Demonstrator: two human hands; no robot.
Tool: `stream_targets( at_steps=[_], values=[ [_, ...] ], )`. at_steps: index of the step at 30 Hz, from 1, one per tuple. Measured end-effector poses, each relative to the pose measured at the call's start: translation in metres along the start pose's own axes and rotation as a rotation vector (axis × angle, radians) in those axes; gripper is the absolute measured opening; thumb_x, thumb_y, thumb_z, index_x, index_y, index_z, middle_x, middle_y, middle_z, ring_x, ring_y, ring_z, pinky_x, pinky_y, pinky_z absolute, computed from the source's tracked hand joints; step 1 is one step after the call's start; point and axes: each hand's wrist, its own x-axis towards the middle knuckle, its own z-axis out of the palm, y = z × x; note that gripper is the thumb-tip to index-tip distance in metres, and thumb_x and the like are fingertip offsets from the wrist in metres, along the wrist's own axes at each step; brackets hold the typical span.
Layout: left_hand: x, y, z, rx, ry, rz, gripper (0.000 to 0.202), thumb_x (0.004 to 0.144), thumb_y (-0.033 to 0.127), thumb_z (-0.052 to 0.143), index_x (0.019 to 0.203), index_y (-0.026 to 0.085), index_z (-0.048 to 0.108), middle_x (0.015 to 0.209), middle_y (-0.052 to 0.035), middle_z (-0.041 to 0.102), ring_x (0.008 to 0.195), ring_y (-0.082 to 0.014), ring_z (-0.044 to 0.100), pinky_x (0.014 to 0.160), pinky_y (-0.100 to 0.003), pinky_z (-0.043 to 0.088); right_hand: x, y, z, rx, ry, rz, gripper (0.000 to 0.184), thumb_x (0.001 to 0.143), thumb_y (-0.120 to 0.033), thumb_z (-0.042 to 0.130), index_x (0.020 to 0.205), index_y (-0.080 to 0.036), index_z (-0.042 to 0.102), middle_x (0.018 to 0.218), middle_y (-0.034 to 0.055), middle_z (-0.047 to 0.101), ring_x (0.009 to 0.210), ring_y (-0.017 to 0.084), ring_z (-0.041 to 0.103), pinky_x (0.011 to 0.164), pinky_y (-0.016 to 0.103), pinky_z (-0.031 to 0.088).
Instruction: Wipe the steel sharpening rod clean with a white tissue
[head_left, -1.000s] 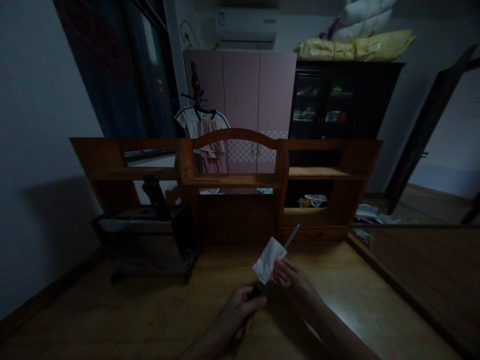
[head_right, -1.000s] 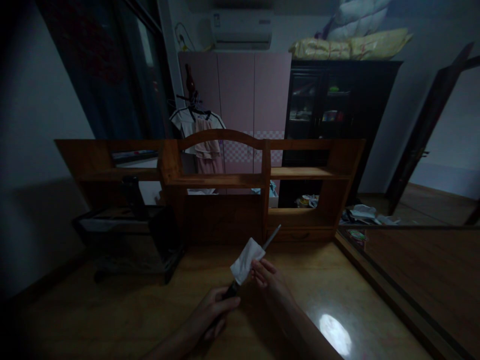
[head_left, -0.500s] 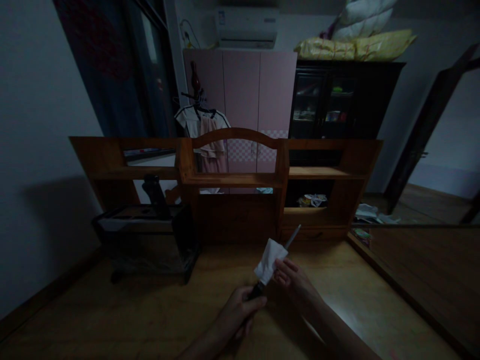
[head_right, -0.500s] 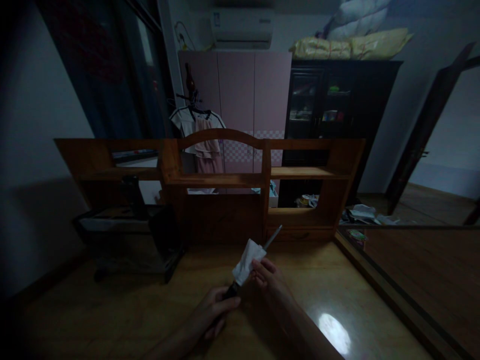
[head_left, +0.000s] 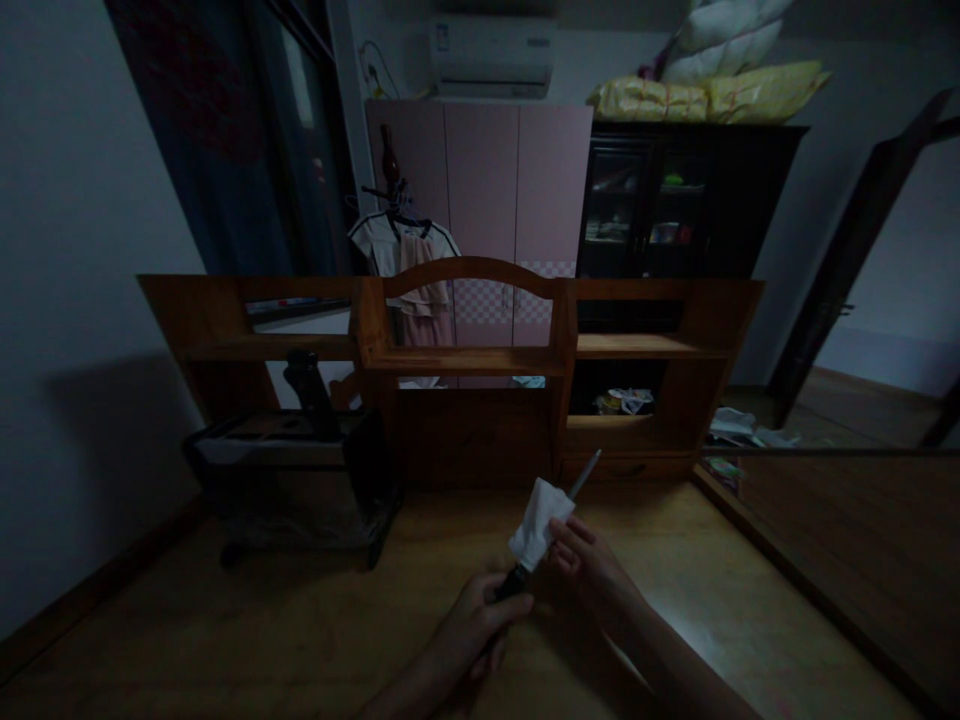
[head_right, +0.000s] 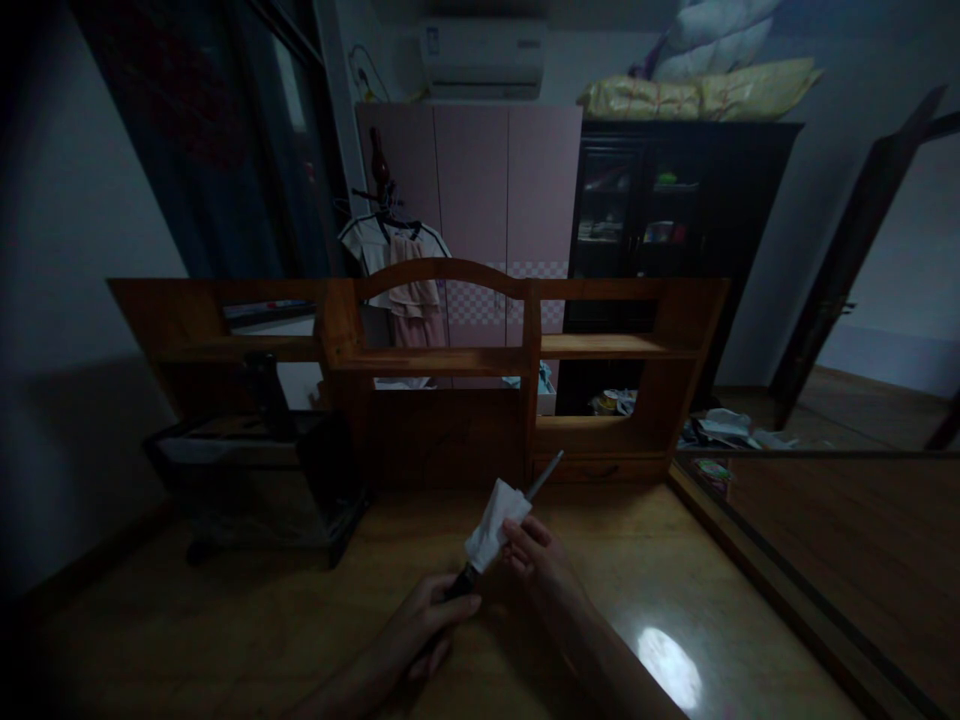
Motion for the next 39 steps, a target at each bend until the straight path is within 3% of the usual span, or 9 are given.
stream_targets(
  at_steps=[5,9,16,26,36,39],
  values=[
    [0.002,-0.004,-0.002,0.027,-0.031,0.004,0.052,0.077,0.054,0.051,0.102,0.008,0.050,0.045,0.0020,0.041,0.030,-0.0079,0.032,0.028,-0.017,0.019,0.002,0.003,-0.005,-0.028,0.013,0.000,0.030,0.080,-0.021,0.070,0.099,-0.010,0.051,0.097,0.0096,0.053,0.084,0.018,0.054,0.078,0.030,0.044],
    [0.000,-0.004,-0.002,0.016,-0.010,0.014,0.050,0.077,0.053,0.052,0.099,0.008,0.050,0.046,0.0026,0.039,0.031,-0.0067,0.031,0.029,-0.017,0.018,0.004,0.004,-0.007,-0.052,0.001,-0.014,0.033,0.080,-0.023,0.069,0.104,-0.009,0.051,0.097,0.0105,0.053,0.080,0.016,0.053,0.072,0.026,0.044],
    [0.000,-0.001,-0.002,0.019,-0.009,0.005,0.049,0.078,0.053,0.051,0.100,0.009,0.050,0.046,0.0021,0.040,0.032,-0.0074,0.033,0.029,-0.017,0.019,-0.003,-0.002,0.003,-0.054,-0.026,-0.030,0.030,0.083,-0.023,0.066,0.106,-0.010,0.052,0.099,0.0104,0.053,0.084,0.017,0.053,0.078,0.028,0.043],
    [-0.002,0.002,0.001,0.019,0.004,0.013,0.047,0.077,0.052,0.052,0.096,0.008,0.049,0.044,0.0028,0.039,0.030,-0.0070,0.030,0.029,-0.017,0.019,0.000,0.005,-0.001,0.039,0.038,0.008,0.031,0.078,-0.020,0.071,0.098,-0.010,0.049,0.102,0.0117,0.054,0.087,0.019,0.055,0.080,0.031,0.044],
    [0.002,-0.003,-0.002,0.012,-0.015,0.027,0.050,0.078,0.053,0.051,0.098,0.008,0.051,0.045,0.0017,0.041,0.030,-0.0076,0.031,0.028,-0.017,0.018,-0.002,0.005,-0.001,-0.008,-0.024,0.026,0.025,0.081,-0.022,0.067,0.100,-0.011,0.055,0.104,0.0118,0.054,0.090,0.019,0.055,0.084,0.033,0.042],
    [0.001,-0.002,-0.002,0.032,-0.010,0.005,0.051,0.077,0.053,0.052,0.100,0.008,0.051,0.044,0.0014,0.042,0.030,-0.0078,0.031,0.028,-0.017,0.020,-0.006,0.002,0.005,-0.088,-0.096,0.002,0.025,0.083,-0.022,0.065,0.103,-0.009,0.056,0.103,0.0130,0.053,0.089,0.020,0.054,0.082,0.032,0.042]
  ],
)
